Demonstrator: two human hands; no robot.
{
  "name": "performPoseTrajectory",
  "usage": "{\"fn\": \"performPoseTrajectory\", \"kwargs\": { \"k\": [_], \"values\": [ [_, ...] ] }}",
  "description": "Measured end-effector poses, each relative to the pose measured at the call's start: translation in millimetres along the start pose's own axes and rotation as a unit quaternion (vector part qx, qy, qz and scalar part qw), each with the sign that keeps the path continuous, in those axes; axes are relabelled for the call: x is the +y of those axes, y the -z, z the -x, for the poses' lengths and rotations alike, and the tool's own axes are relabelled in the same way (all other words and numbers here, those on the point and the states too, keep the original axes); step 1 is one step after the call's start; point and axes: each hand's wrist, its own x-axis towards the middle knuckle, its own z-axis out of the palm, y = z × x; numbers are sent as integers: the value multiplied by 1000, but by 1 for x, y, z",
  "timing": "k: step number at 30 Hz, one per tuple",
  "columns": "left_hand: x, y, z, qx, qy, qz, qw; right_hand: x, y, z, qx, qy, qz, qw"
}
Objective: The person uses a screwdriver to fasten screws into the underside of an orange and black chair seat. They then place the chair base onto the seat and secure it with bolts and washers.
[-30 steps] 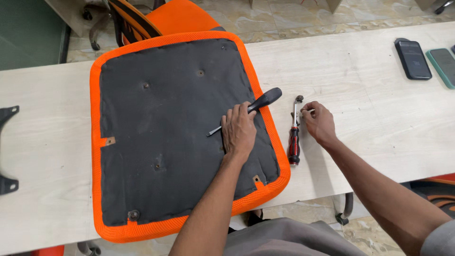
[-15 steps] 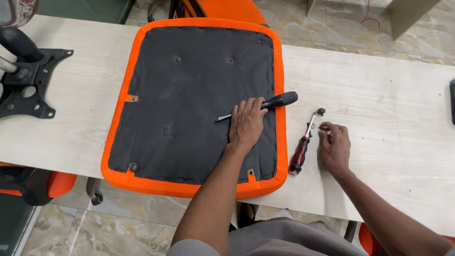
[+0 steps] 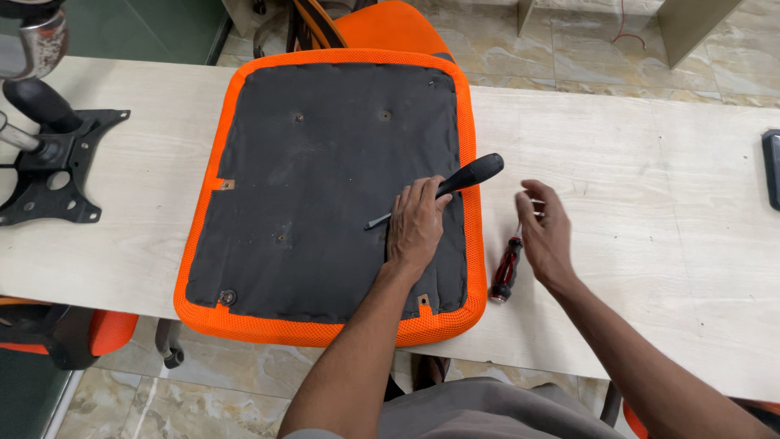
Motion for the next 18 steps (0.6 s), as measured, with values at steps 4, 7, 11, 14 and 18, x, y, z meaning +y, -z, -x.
{"fn": "performPoseTrajectory", "kwargs": {
  "k": [4, 7, 11, 14, 18],
  "values": [
    [-4, 12, 2, 34, 53, -12, 998, -30, -50, 8, -65, 58, 55, 995],
    [-42, 38, -2, 42, 183, -95, 978, -43, -69, 14, -26, 119, 143, 982],
    [-126, 108, 30, 128, 290, -210, 925, -53, -72, 14, -99, -181, -3, 978],
    [-180, 162, 54, 193, 336, -315, 866, -58, -72, 9, -121, -208, 48, 969],
    [-217, 193, 62, 92, 487, -162, 853, -63, -77, 4, -109, -219, 85, 966]
  ]
}}
